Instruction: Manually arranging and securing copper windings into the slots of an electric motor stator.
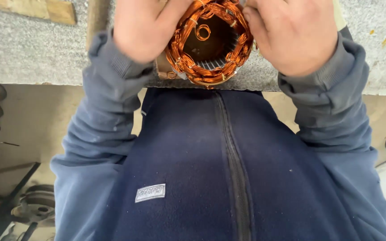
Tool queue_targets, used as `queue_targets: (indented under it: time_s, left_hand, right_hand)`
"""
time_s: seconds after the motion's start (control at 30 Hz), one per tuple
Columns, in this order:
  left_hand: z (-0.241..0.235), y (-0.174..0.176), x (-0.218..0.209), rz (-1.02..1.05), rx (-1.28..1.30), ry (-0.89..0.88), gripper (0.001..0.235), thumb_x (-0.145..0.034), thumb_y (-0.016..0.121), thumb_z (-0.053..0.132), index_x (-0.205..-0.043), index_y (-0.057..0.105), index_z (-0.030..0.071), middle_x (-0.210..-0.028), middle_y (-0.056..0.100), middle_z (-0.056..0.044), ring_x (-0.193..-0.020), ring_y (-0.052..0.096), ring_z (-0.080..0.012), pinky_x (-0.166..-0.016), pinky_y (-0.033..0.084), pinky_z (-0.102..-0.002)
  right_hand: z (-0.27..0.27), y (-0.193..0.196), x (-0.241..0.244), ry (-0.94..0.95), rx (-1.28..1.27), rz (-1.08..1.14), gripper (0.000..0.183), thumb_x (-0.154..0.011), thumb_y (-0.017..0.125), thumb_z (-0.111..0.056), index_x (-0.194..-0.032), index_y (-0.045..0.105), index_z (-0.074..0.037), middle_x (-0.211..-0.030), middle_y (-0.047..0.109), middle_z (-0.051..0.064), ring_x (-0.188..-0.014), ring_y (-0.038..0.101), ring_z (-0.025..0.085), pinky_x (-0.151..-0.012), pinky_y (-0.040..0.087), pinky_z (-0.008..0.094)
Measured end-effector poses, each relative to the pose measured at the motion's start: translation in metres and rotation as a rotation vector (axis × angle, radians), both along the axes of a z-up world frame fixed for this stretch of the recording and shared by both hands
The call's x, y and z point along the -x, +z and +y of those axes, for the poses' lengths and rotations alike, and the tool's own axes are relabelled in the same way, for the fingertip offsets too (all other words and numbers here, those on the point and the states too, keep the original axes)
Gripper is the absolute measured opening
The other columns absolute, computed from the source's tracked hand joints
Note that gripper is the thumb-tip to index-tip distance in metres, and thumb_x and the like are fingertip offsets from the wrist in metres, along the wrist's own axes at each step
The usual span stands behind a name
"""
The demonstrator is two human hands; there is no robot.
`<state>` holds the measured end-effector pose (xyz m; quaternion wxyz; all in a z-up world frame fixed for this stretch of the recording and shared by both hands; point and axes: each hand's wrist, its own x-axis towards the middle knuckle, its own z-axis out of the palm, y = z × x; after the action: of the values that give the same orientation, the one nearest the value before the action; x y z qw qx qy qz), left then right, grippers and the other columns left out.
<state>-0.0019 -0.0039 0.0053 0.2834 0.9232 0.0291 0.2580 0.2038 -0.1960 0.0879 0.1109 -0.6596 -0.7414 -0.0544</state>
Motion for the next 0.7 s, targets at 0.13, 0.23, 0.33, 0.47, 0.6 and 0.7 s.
queue_targets:
  time_s: [0.13,0.23,0.33,0.47,0.6,0.7]
  left_hand:
    - [-0.032,0.023,0.031,-0.034,0.451,0.191,0.018,-0.108,0.062,0.000,-0.125,0.065,0.002,-0.122,0.067,-0.013,-0.114,0.068,-0.0353,-0.100,0.053,-0.041]
    - [-0.059,0.018,0.055,-0.063,0.305,0.274,0.018,-0.100,0.069,0.000,-0.117,0.067,0.004,-0.122,0.067,-0.012,-0.115,0.065,-0.0347,-0.102,0.052,-0.044]
    - [-0.070,0.019,0.061,-0.131,0.011,0.097,0.027,-0.089,0.075,0.004,-0.116,0.072,0.007,-0.113,0.067,-0.008,-0.101,0.064,-0.0277,-0.089,0.053,-0.042]
    - [-0.078,0.021,0.059,-0.111,-0.257,0.047,0.039,-0.085,0.073,0.015,-0.124,0.076,0.013,-0.099,0.060,0.002,-0.082,0.057,-0.0162,-0.075,0.049,-0.033]
    - [-0.075,0.021,0.053,-0.103,-0.262,-0.025,0.038,-0.088,0.073,0.013,-0.126,0.076,0.012,-0.099,0.058,0.002,-0.082,0.056,-0.0138,-0.076,0.049,-0.031]
    - [-0.079,0.018,0.046,-0.147,-0.267,-0.018,0.038,-0.087,0.072,0.015,-0.125,0.075,0.013,-0.103,0.060,0.002,-0.083,0.057,-0.0132,-0.074,0.047,-0.030]
  right_hand:
    - [-0.009,0.010,0.009,-0.122,0.084,0.071,0.008,-0.099,0.068,-0.005,-0.106,0.065,-0.007,-0.096,0.062,0.006,-0.082,0.063,0.024,-0.075,0.049,0.037]
    - [-0.013,0.012,0.011,-0.185,0.128,0.112,0.005,-0.099,0.070,-0.006,-0.100,0.065,-0.008,-0.093,0.063,0.005,-0.076,0.063,0.023,-0.071,0.048,0.036]
    - [-0.014,0.018,0.012,-0.212,0.169,0.155,0.007,-0.099,0.072,-0.008,-0.096,0.065,-0.007,-0.091,0.063,0.005,-0.074,0.064,0.023,-0.069,0.048,0.036]
    - [-0.015,0.024,0.021,-0.253,0.255,0.288,0.012,-0.099,0.076,-0.014,-0.092,0.069,-0.006,-0.086,0.066,0.007,-0.071,0.065,0.025,-0.064,0.049,0.037]
    - [-0.025,0.012,0.026,-0.323,0.302,0.365,0.017,-0.096,0.078,-0.020,-0.089,0.072,-0.006,-0.080,0.068,0.009,-0.065,0.065,0.027,-0.061,0.050,0.038]
    - [-0.041,-0.003,0.031,-0.384,0.324,0.385,0.023,-0.099,0.078,-0.023,-0.084,0.072,-0.006,-0.074,0.068,0.009,-0.064,0.065,0.028,-0.063,0.049,0.039]
